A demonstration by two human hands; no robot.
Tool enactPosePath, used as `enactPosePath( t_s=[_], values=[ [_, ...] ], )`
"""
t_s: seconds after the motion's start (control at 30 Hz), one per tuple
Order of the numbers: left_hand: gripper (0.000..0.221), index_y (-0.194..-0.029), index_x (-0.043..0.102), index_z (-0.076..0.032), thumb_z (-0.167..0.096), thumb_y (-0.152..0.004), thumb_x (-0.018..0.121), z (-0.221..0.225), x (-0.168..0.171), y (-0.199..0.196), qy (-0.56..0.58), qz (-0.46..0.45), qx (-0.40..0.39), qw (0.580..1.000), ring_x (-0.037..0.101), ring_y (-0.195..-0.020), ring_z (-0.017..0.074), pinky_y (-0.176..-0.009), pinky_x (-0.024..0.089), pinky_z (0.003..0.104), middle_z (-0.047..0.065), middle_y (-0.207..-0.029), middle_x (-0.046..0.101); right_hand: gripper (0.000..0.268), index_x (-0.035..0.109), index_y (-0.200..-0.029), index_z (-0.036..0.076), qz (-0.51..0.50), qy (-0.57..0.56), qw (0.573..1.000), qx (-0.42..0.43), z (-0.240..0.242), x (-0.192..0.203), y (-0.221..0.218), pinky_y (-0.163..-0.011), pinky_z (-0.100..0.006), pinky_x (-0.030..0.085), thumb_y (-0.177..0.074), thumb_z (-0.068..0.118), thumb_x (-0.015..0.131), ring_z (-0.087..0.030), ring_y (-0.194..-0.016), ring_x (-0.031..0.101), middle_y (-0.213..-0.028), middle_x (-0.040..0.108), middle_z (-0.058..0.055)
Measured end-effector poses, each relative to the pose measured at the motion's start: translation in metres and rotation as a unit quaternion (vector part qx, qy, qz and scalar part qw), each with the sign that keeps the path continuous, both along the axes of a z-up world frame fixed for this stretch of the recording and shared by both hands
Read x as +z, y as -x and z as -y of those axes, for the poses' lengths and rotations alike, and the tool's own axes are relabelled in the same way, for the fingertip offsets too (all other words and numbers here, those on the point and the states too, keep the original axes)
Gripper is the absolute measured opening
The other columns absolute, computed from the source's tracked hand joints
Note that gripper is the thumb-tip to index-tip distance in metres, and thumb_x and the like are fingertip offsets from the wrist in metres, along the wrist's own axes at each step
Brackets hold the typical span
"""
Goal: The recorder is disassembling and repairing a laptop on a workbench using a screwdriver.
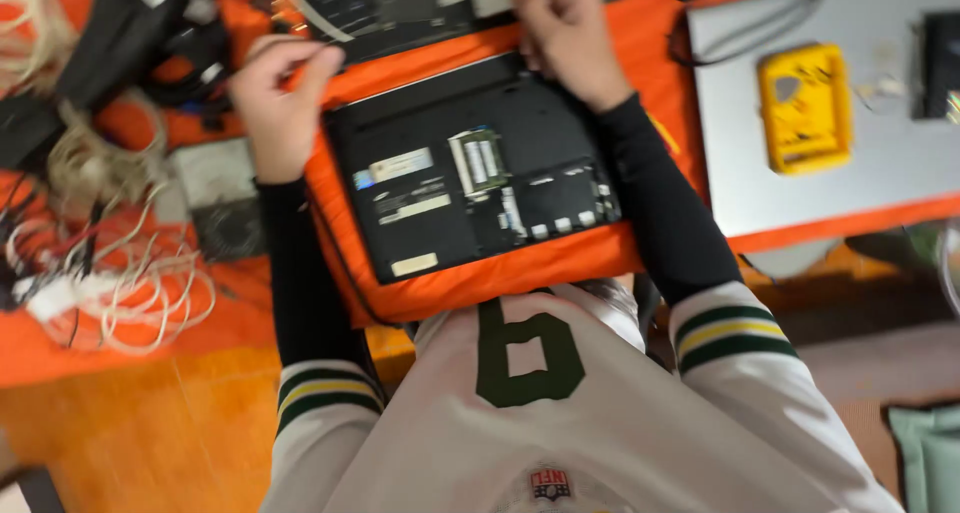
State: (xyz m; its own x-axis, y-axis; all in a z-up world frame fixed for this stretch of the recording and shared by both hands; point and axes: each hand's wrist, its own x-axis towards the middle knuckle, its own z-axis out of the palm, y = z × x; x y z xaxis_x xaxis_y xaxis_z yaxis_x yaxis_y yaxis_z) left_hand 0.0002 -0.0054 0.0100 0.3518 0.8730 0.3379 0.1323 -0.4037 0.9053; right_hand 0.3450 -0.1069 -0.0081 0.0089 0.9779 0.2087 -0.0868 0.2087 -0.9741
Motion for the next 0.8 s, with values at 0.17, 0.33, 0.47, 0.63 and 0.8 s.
enactPosePath(
  t_s=[0.17, 0.33, 0.47, 0.63, 0.8],
  values=[
    [0.019, -0.109, 0.078, -0.001, -0.018, -0.101, 0.081, 0.011, 0.02, 0.0, -0.037, -0.169, -0.079, 0.982, 0.07, -0.086, 0.0162, -0.076, 0.055, 0.029, 0.009, -0.097, 0.072, 0.017, 0.066, -0.123, 0.008, 0.057, 0.058, 0.995, -0.051, 0.003, 0.015, 0.001, -0.044, -0.023, 0.035, -0.12, 0.014, 0.051, -0.006, -0.051, 0.049, -0.069, 0.056, 0.001],
    [0.028, -0.111, 0.075, 0.001, -0.026, -0.103, 0.079, 0.006, 0.01, 0.008, -0.115, -0.203, -0.148, 0.961, 0.069, -0.087, 0.0199, -0.076, 0.056, 0.031, 0.011, -0.096, 0.072, 0.017, 0.066, -0.123, 0.005, 0.052, 0.056, 0.996, -0.051, 0.002, 0.015, -0.004, -0.046, -0.024, 0.036, -0.119, 0.012, 0.05, -0.007, -0.051, 0.049, -0.07, 0.057, 0.0],
    [0.022, -0.105, 0.077, -0.001, -0.022, -0.108, 0.072, 0.005, 0.007, 0.011, -0.111, -0.215, -0.121, 0.963, 0.066, -0.069, 0.0171, -0.064, 0.052, 0.03, 0.009, -0.083, 0.071, 0.017, 0.066, -0.122, 0.004, 0.037, 0.069, 0.995, -0.057, 0.003, 0.018, -0.005, -0.044, -0.023, 0.035, -0.119, 0.01, 0.05, -0.007, -0.05, 0.05, -0.071, 0.056, 0.0],
    [0.038, -0.079, 0.07, 0.002, -0.019, -0.11, 0.069, 0.004, 0.004, 0.016, -0.068, -0.292, -0.08, 0.951, 0.05, -0.046, 0.0185, -0.049, 0.04, 0.034, 0.01, -0.058, 0.058, 0.015, 0.065, -0.121, 0.004, 0.035, 0.069, 0.996, -0.052, 0.004, 0.019, -0.007, -0.041, -0.023, 0.034, -0.12, 0.009, 0.051, -0.008, -0.047, 0.049, -0.067, 0.056, -0.001],
    [0.033, -0.082, 0.073, 0.002, -0.016, -0.109, 0.068, -0.005, -0.006, 0.023, -0.076, -0.233, -0.129, 0.961, 0.047, -0.044, 0.0168, -0.046, 0.037, 0.032, 0.008, -0.058, 0.057, 0.014, 0.064, -0.12, 0.004, 0.012, 0.075, 0.996, -0.042, 0.006, 0.018, -0.009, -0.041, -0.023, 0.033, -0.122, 0.007, 0.051, -0.009, -0.045, 0.046, -0.065, 0.055, -0.002]
  ],
)
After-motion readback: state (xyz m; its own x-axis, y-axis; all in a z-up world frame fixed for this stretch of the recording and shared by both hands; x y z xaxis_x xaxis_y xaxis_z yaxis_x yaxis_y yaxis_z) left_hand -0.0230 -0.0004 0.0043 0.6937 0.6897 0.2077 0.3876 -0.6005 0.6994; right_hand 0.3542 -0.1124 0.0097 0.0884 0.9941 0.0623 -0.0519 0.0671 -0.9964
